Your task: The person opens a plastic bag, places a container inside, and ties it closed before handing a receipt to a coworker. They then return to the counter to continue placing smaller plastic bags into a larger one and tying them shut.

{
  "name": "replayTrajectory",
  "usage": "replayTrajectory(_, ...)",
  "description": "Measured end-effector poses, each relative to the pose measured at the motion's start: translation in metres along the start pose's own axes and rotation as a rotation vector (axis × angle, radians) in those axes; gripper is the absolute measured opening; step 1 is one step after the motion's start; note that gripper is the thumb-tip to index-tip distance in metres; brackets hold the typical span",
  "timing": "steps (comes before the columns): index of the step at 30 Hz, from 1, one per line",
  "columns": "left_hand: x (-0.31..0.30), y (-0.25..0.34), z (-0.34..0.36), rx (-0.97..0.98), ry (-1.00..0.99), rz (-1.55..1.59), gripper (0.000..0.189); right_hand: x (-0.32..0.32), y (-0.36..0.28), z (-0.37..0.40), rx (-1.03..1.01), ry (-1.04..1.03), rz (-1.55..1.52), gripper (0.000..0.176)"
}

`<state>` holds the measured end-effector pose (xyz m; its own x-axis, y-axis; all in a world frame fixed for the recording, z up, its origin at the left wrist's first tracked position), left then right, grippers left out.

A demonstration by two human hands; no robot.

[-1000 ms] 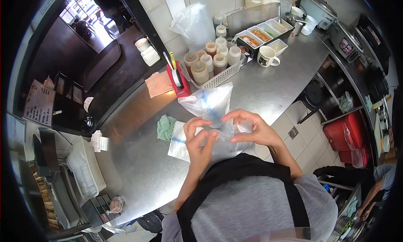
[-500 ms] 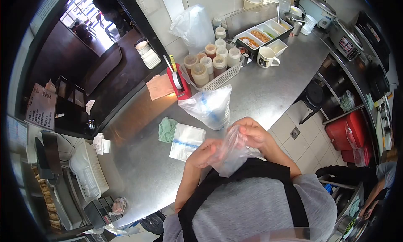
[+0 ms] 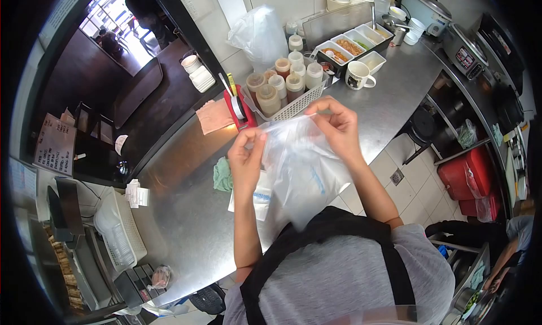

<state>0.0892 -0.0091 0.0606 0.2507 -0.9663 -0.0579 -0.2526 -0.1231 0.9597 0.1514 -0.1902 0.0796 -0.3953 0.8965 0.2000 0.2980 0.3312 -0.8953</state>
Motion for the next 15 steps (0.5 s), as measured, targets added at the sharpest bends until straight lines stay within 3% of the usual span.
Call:
replayTrajectory(2,0.006,-0.015,-0.002,0.135,0.044,-0.204,0.008,-0.005,0.033,-0.006,-0.116,0.069,0.270,0.017)
replayTrajectory(3,0.012,-0.013,-0.005,0.204,0.065,-0.304,0.008,-0.008,0.044,-0.006,-0.033,0.036,0.236,0.016)
replayTrajectory(4,0.015,-0.003,0.003,-0.154,0.026,-0.138,0.006,-0.011,0.053,-0.006,0.051,0.003,0.199,0.016)
replayTrajectory(7,0.012,-0.033,0.000,-0.060,0.053,-0.098,0.007,-0.015,0.066,0.000,0.251,-0.069,0.144,0.013)
replayTrajectory(11,0.008,-0.084,-0.006,-0.174,-0.021,0.269,0.008,-0.013,0.062,0.006,0.399,-0.150,0.234,0.014)
replayTrajectory(13,0.009,-0.091,-0.004,-0.152,-0.048,0.311,0.014,-0.016,0.071,0.007,0.241,-0.155,0.392,0.017)
replayTrajectory(14,0.009,-0.098,0.000,-0.310,-0.087,0.189,0.020,-0.017,0.081,0.011,0.162,-0.160,0.467,0.018)
replayTrajectory(15,0.007,-0.106,0.006,-0.466,-0.126,0.063,0.025,-0.022,0.106,0.021,0.298,-0.118,0.433,0.019)
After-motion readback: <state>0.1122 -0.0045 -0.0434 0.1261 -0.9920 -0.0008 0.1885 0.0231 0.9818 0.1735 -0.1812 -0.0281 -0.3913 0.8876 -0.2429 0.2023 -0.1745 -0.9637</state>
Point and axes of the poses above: each hand's wrist, its own z-axis away from the middle knuckle, its own x-axis out of the palm, y = z × x, the point moved 2 cm from there along -z, towards the middle knuckle, and after that the axes turned 4 degrees about -y, right-handed, at the moved point
